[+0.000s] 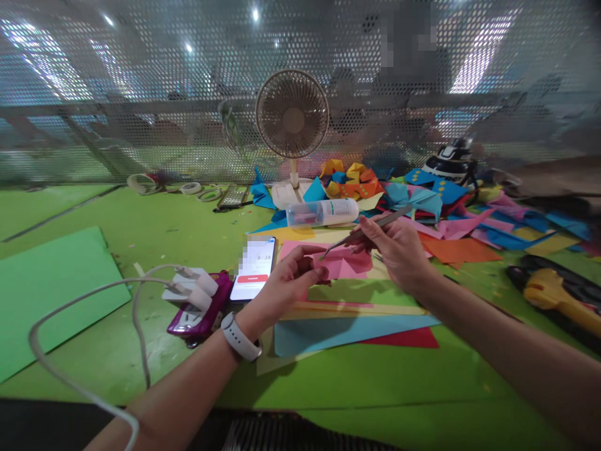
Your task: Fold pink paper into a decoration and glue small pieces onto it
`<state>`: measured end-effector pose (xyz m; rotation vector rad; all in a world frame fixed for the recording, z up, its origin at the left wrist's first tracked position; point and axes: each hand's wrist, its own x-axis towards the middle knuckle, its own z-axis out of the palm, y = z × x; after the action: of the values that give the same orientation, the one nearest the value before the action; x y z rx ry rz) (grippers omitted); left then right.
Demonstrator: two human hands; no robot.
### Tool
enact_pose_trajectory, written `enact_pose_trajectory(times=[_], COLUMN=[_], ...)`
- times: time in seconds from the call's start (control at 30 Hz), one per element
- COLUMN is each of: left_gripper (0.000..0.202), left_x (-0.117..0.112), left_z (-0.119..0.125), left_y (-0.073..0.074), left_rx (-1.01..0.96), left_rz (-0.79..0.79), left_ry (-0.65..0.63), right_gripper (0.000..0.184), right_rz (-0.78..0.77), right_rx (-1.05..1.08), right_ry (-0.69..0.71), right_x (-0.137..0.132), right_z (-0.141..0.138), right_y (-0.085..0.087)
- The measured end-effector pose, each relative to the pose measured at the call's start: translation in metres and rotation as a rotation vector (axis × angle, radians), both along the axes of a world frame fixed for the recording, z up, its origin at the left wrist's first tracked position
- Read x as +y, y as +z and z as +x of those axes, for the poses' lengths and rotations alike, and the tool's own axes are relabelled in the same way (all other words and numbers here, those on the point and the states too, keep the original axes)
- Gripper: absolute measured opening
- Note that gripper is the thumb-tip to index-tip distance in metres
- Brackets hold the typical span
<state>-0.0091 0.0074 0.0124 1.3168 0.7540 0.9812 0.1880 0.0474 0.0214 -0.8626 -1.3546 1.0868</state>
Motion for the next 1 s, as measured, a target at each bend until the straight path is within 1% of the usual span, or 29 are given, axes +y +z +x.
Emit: enact_pose_trajectory(times=[0.2,0.5,0.57,0.63,0.7,0.73,0.77,0.83,0.9,1.0], left_gripper=[0.033,0.036,0.036,0.038,0.043,0.045,0.046,0.044,0.041,0.038], left_x=[-0.0011,0.0007,0.0007,0.0004,-0.0003,-0.0008,-0.0012,-0.002,-0.0026,-0.0032], left_z=[-0.0007,-0.0005,-0.0011,-0.0015,-0.0015,-0.0014,-0.0011,-0.0006,-0.0002,0.0], left_y=[0.0018,-0.0001,-0.0006,-0.0006,-0.0001,0.0003,0.0008,0.0015,0.0016,0.0003], left_rx=[0.039,-0.008,-0.01,-0.016,-0.018,-0.018,-0.016,0.001,0.044,0.094], left_rz=[0.018,-0.005,-0.013,-0.02,-0.016,-0.01,0.0,0.03,0.065,0.116], left_ry=[-0.001,-0.004,0.001,0.013,0.026,0.03,0.031,0.029,0.016,-0.013], right_gripper=[0.033,0.035,0.035,0.034,0.032,0.031,0.028,0.023,0.022,0.025], right_rz=[0.004,0.05,0.063,0.09,0.166,0.215,0.263,0.311,0.27,0.194], right_rx=[-0.018,-0.054,-0.043,-0.036,-0.074,-0.13,-0.21,-0.393,-0.507,-0.52], right_ry=[-0.002,-0.017,-0.042,-0.098,-0.161,-0.164,-0.143,-0.042,0.084,0.163], right_x=[-0.0035,-0.0044,-0.0052,-0.0063,-0.0072,-0.0074,-0.0076,-0.0076,-0.0075,-0.0079], right_z=[-0.002,0.0002,0.0005,0.0007,0.0008,0.0009,0.001,0.0011,0.0011,0.0011], right_y=[0.0037,0.0053,0.0071,0.0091,0.0101,0.0101,0.0096,0.0074,0.0045,0.0012])
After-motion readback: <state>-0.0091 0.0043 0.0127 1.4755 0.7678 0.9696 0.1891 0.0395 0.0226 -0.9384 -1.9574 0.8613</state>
